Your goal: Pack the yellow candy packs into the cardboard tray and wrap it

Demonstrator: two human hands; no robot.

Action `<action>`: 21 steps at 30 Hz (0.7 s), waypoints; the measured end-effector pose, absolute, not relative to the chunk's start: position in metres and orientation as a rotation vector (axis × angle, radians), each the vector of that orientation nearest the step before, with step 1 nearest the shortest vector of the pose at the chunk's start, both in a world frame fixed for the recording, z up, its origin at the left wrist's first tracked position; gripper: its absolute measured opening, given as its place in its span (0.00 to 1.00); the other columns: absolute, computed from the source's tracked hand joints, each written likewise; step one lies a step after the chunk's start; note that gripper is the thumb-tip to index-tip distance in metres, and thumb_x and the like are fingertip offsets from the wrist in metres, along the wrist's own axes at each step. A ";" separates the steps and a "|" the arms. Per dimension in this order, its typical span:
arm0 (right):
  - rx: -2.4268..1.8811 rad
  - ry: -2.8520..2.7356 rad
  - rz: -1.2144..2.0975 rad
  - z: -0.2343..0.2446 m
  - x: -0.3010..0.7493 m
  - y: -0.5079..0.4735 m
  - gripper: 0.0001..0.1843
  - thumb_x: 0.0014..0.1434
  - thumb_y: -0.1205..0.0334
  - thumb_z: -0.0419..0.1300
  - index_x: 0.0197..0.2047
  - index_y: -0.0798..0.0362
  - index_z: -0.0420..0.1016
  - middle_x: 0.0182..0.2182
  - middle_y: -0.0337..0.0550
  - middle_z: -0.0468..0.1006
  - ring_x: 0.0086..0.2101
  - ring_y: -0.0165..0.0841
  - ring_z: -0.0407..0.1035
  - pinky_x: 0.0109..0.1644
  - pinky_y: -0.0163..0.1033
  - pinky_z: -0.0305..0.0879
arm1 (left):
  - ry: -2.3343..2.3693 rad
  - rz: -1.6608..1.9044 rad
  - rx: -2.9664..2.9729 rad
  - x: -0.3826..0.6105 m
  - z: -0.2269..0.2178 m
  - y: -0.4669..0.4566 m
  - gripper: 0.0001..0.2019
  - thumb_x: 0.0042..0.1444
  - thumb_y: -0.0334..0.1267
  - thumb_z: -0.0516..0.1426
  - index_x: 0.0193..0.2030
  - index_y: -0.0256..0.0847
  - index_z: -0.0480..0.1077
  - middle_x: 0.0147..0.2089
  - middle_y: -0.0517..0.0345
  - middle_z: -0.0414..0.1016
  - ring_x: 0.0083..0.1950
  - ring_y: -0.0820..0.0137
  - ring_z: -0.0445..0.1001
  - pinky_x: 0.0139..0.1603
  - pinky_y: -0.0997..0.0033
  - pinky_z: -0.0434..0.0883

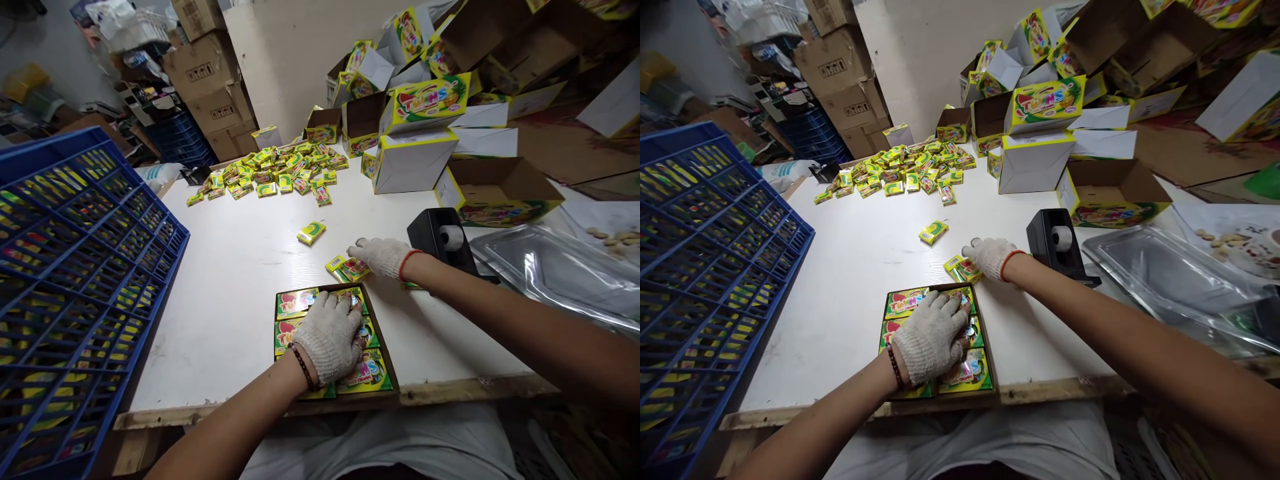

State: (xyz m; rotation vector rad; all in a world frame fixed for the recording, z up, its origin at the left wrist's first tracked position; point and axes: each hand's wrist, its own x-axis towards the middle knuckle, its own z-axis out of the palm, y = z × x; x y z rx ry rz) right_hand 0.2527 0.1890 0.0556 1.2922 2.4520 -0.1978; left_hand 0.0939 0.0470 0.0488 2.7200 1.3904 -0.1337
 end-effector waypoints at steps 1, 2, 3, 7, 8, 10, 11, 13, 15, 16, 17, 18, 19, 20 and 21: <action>1.282 2.437 -0.215 0.047 0.255 0.193 0.28 0.60 0.74 0.55 0.63 0.50 0.67 0.60 0.58 0.68 0.51 0.48 0.72 0.45 0.44 0.65 | 1.383 -0.170 2.706 0.095 0.049 0.049 0.23 0.62 0.47 0.55 0.58 0.34 0.70 0.57 0.42 0.74 0.55 0.52 0.72 0.60 0.49 0.67; 1.265 2.443 -0.235 0.039 0.256 0.195 0.27 0.61 0.73 0.55 0.63 0.50 0.67 0.60 0.57 0.68 0.52 0.48 0.71 0.46 0.45 0.65 | 1.384 -0.200 2.688 0.096 0.049 0.051 0.20 0.60 0.47 0.56 0.54 0.36 0.73 0.54 0.43 0.75 0.53 0.52 0.73 0.58 0.50 0.69; 1.257 2.450 -0.253 0.032 0.257 0.196 0.26 0.62 0.71 0.54 0.63 0.50 0.67 0.60 0.56 0.69 0.53 0.48 0.71 0.48 0.45 0.65 | 1.389 -0.216 2.668 0.098 0.050 0.052 0.18 0.59 0.47 0.56 0.50 0.37 0.74 0.52 0.44 0.75 0.51 0.52 0.73 0.55 0.51 0.70; 1.365 2.416 -0.295 0.026 0.261 0.193 0.23 0.63 0.66 0.55 0.61 0.53 0.68 0.56 0.58 0.72 0.48 0.47 0.73 0.44 0.44 0.64 | 1.363 -0.178 2.666 0.106 0.052 0.054 0.21 0.57 0.51 0.58 0.49 0.37 0.74 0.52 0.44 0.75 0.52 0.52 0.73 0.53 0.52 0.71; 1.407 2.406 -0.295 0.031 0.264 0.191 0.23 0.62 0.64 0.55 0.60 0.54 0.68 0.55 0.59 0.72 0.46 0.46 0.74 0.42 0.44 0.64 | 1.347 -0.174 2.669 0.108 0.051 0.054 0.23 0.58 0.52 0.58 0.51 0.36 0.73 0.54 0.43 0.74 0.53 0.51 0.73 0.54 0.52 0.71; 1.487 2.430 -0.321 0.048 0.273 0.182 0.22 0.61 0.59 0.56 0.58 0.55 0.68 0.53 0.57 0.73 0.45 0.44 0.73 0.41 0.42 0.63 | 1.305 -0.185 2.646 0.107 0.049 0.056 0.22 0.59 0.52 0.57 0.50 0.35 0.74 0.54 0.41 0.75 0.54 0.50 0.73 0.53 0.52 0.72; 1.515 2.467 -0.355 0.059 0.279 0.175 0.21 0.61 0.57 0.57 0.56 0.55 0.69 0.50 0.55 0.74 0.44 0.43 0.73 0.40 0.41 0.62 | 1.292 -0.170 2.604 0.105 0.048 0.058 0.19 0.61 0.50 0.56 0.47 0.36 0.75 0.52 0.43 0.76 0.52 0.52 0.74 0.50 0.55 0.72; 1.499 2.565 -0.459 0.083 0.287 0.155 0.19 0.58 0.54 0.59 0.50 0.54 0.71 0.43 0.49 0.77 0.38 0.39 0.72 0.36 0.39 0.61 | 1.311 0.010 2.478 0.096 0.047 0.063 0.13 0.64 0.43 0.53 0.39 0.40 0.76 0.45 0.50 0.78 0.46 0.59 0.76 0.46 0.61 0.73; 1.327 2.658 -0.524 0.102 0.291 0.129 0.15 0.53 0.56 0.61 0.43 0.53 0.74 0.36 0.46 0.77 0.33 0.37 0.70 0.35 0.39 0.60 | 1.416 0.401 2.309 0.082 0.045 0.068 0.14 0.67 0.38 0.49 0.35 0.42 0.74 0.38 0.56 0.78 0.39 0.66 0.76 0.42 0.66 0.73; 1.219 2.692 -0.523 0.109 0.289 0.114 0.12 0.51 0.59 0.61 0.40 0.52 0.75 0.35 0.46 0.77 0.33 0.37 0.69 0.35 0.40 0.60 | 1.490 0.636 2.221 0.074 0.044 0.069 0.14 0.67 0.38 0.49 0.34 0.42 0.73 0.37 0.56 0.78 0.39 0.68 0.76 0.42 0.67 0.73; 1.126 2.706 -0.506 0.113 0.285 0.100 0.11 0.49 0.61 0.61 0.38 0.52 0.76 0.35 0.47 0.77 0.34 0.38 0.70 0.36 0.40 0.61 | 1.553 0.850 2.150 0.067 0.042 0.070 0.14 0.67 0.37 0.49 0.34 0.42 0.73 0.37 0.56 0.78 0.40 0.68 0.77 0.44 0.67 0.74; 1.057 2.705 -0.480 0.114 0.279 0.088 0.11 0.48 0.63 0.61 0.37 0.52 0.77 0.36 0.48 0.77 0.35 0.40 0.70 0.37 0.42 0.61 | 1.595 1.011 2.105 0.061 0.040 0.070 0.13 0.67 0.37 0.50 0.33 0.42 0.72 0.38 0.55 0.79 0.42 0.67 0.77 0.46 0.66 0.74; 1.006 2.687 -0.452 0.114 0.271 0.077 0.12 0.47 0.64 0.62 0.37 0.52 0.78 0.36 0.50 0.78 0.36 0.42 0.71 0.38 0.43 0.62 | 1.615 1.109 2.089 0.056 0.038 0.069 0.11 0.66 0.36 0.51 0.34 0.42 0.72 0.40 0.54 0.79 0.45 0.66 0.78 0.49 0.65 0.74; 0.956 2.657 -0.433 0.112 0.261 0.068 0.13 0.47 0.65 0.62 0.39 0.53 0.79 0.37 0.52 0.78 0.37 0.44 0.72 0.38 0.44 0.62 | 1.621 1.152 2.098 0.054 0.036 0.068 0.09 0.64 0.35 0.53 0.34 0.42 0.73 0.41 0.54 0.80 0.47 0.65 0.78 0.51 0.64 0.74; 0.911 2.626 -0.418 0.109 0.252 0.062 0.15 0.48 0.65 0.62 0.41 0.54 0.80 0.38 0.53 0.79 0.38 0.45 0.72 0.38 0.45 0.63 | 1.616 1.151 2.125 0.052 0.036 0.068 0.08 0.63 0.34 0.54 0.36 0.42 0.73 0.43 0.53 0.80 0.49 0.65 0.78 0.53 0.64 0.74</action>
